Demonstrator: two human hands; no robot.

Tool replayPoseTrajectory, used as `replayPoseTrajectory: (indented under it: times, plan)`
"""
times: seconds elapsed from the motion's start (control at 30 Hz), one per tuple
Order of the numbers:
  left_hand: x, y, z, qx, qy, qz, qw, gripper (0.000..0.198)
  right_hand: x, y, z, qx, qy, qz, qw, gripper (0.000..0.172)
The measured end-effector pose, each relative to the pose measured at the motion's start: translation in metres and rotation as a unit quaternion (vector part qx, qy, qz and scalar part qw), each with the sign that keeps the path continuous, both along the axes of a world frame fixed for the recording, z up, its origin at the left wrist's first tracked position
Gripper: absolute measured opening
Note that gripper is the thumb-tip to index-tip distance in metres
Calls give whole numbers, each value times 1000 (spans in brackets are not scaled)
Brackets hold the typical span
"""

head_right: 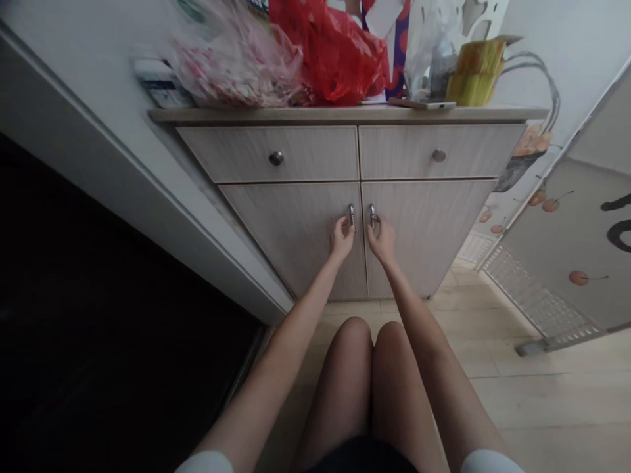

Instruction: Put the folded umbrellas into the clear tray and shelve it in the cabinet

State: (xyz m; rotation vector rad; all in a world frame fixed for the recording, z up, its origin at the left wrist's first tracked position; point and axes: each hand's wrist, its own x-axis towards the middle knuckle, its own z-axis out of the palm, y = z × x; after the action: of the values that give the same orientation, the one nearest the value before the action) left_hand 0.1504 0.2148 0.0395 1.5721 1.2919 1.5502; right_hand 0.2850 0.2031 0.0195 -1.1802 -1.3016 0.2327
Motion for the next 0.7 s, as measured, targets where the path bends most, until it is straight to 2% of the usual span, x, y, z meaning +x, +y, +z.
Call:
replayPoseTrajectory:
  times: [0.13, 0.23, 0.43, 0.53, 0.7]
  plan:
    - [8, 1, -2, -14, 53, -16, 998, 19, -11, 12, -8, -19, -2, 42, 999, 56]
    - [2, -14, -6, -7, 52, 1, 999, 15, -11, -2, -12, -1, 16, 41, 999, 56]
    - [-24, -68, -17, 30, -16, 8, 999, 17, 12, -75, -6, -27, 40, 92, 995, 38]
    - [-45, -102, -22, 47, -55, 9, 997, 23, 27, -116, -1, -35, 14, 61, 997, 30]
    - [-87, -162, -27, 37, -47, 66, 996, 38, 55, -174, -4, -36, -21, -8, 999, 28]
